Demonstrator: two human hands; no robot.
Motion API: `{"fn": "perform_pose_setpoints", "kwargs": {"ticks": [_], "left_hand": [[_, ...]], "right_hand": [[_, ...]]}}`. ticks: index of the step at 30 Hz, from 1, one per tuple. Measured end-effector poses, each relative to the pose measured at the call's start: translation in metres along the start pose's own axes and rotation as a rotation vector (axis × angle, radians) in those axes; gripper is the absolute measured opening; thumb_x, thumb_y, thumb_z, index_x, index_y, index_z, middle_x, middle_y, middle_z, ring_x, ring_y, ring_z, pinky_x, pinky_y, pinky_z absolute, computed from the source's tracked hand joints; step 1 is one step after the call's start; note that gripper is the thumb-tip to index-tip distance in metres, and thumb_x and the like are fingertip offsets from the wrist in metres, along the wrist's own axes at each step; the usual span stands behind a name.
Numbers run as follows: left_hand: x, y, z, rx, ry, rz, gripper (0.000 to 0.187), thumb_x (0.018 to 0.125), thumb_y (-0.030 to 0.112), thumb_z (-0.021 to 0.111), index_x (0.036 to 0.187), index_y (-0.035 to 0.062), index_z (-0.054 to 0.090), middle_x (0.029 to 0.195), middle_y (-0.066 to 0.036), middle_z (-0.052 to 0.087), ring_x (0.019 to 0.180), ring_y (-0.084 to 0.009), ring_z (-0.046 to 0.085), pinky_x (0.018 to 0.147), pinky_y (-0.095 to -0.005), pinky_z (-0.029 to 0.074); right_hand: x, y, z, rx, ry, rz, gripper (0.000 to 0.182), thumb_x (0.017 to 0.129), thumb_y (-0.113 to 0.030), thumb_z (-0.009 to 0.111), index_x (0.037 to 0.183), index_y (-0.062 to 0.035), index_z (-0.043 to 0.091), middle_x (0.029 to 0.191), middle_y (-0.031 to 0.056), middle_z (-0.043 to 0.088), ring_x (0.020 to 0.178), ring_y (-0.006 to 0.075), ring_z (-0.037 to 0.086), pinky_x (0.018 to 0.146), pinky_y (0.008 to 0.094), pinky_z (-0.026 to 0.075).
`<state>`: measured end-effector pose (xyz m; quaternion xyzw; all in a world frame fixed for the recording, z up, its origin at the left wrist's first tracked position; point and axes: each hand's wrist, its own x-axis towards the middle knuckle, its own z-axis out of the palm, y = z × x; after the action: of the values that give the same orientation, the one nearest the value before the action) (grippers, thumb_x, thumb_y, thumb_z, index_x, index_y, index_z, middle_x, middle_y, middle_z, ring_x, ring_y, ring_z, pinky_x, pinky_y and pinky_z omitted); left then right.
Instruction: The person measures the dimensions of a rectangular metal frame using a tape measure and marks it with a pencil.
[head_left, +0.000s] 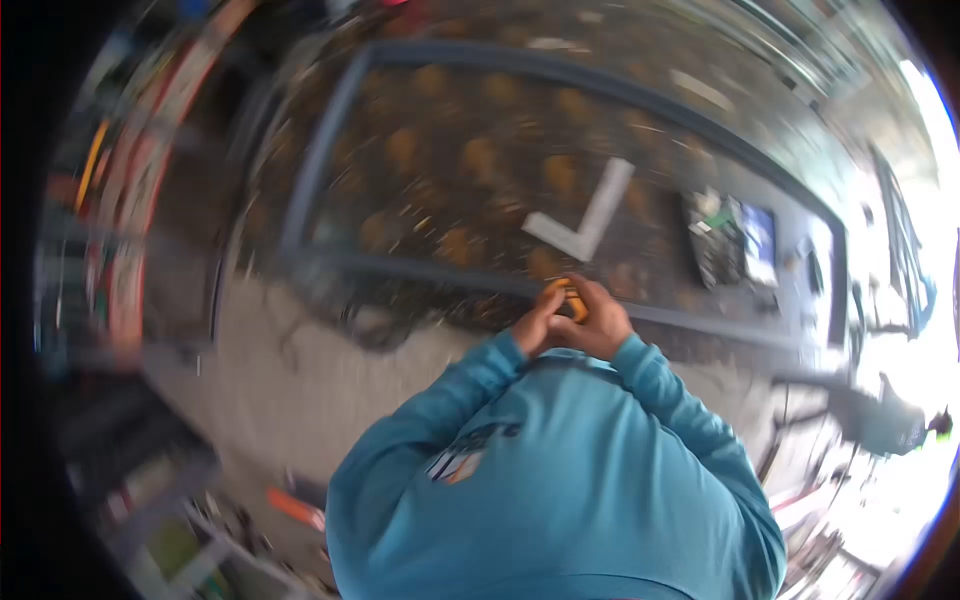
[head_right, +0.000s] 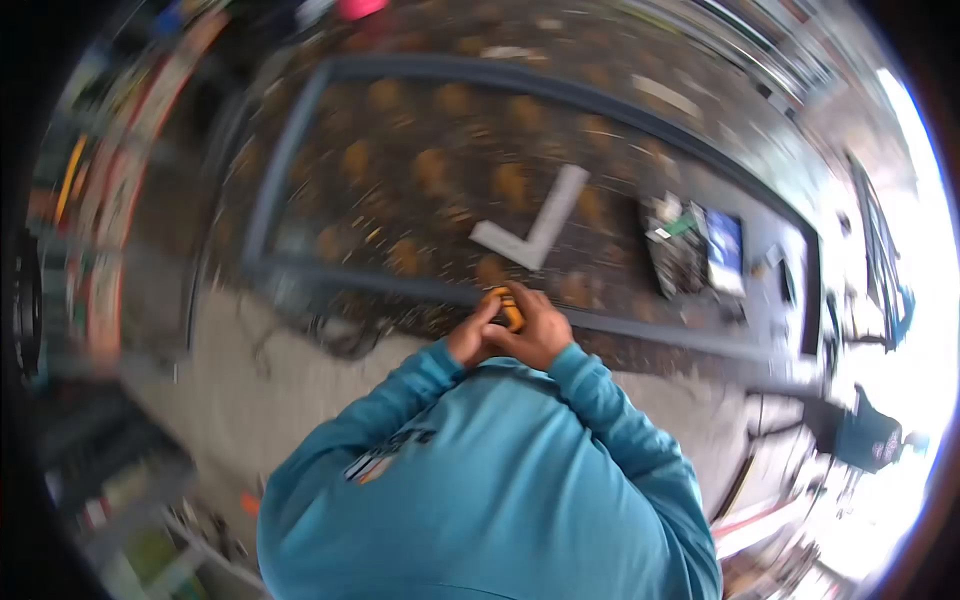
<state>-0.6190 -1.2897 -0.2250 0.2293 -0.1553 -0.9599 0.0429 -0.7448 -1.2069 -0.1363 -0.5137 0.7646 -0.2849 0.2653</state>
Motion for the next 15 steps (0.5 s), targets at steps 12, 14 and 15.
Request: {"fn": "perform_pose_setpoints", "kwargs": {"ticks": [12, 14, 15], "left_hand": [[0.024, 0.089, -0.024, 0.843, -0.197, 0.049, 0.045, 0.096, 0.036, 0.064, 0.123, 0.0036, 0.049, 0.110, -0.009, 0.058, 0.095, -0.0185, 0.061, 0.080, -0.0311, 0.054], [0.015, 0.091, 0.000, 0.727, -0.107, 0.003, 0.040, 0.094, 0.032, 0.067, 0.118, 0.0048, 0.049, 0.103, -0.009, 0.060, 0.083, -0.0164, 0.062, 0.068, -0.0310, 0.057], [0.010, 0.096, 0.012, 0.659, -0.017, -0.054, 0.037, 0.092, 0.027, 0.070, 0.116, 0.0060, 0.049, 0.100, -0.009, 0.061, 0.078, -0.0158, 0.062, 0.063, -0.0308, 0.058]], "right_hand": [[0.004, -0.005, -0.015, 0.083, 0.106, 0.086, 0.059, 0.079, -0.052, 0.066, 0.130, -0.0231, 0.062, 0.119, 0.0148, 0.067, 0.105, 0.0354, 0.065, 0.091, 0.0452, 0.052], [0.004, -0.014, -0.028, -0.008, 0.068, 0.085, 0.058, 0.078, -0.048, 0.067, 0.130, -0.0239, 0.062, 0.114, 0.0135, 0.068, 0.103, 0.0353, 0.065, 0.087, 0.0452, 0.053], [0.004, -0.016, -0.031, -0.089, 0.016, 0.096, 0.057, 0.076, -0.044, 0.068, 0.130, -0.0247, 0.062, 0.109, 0.0122, 0.068, 0.101, 0.0353, 0.065, 0.084, 0.0451, 0.054]]}}
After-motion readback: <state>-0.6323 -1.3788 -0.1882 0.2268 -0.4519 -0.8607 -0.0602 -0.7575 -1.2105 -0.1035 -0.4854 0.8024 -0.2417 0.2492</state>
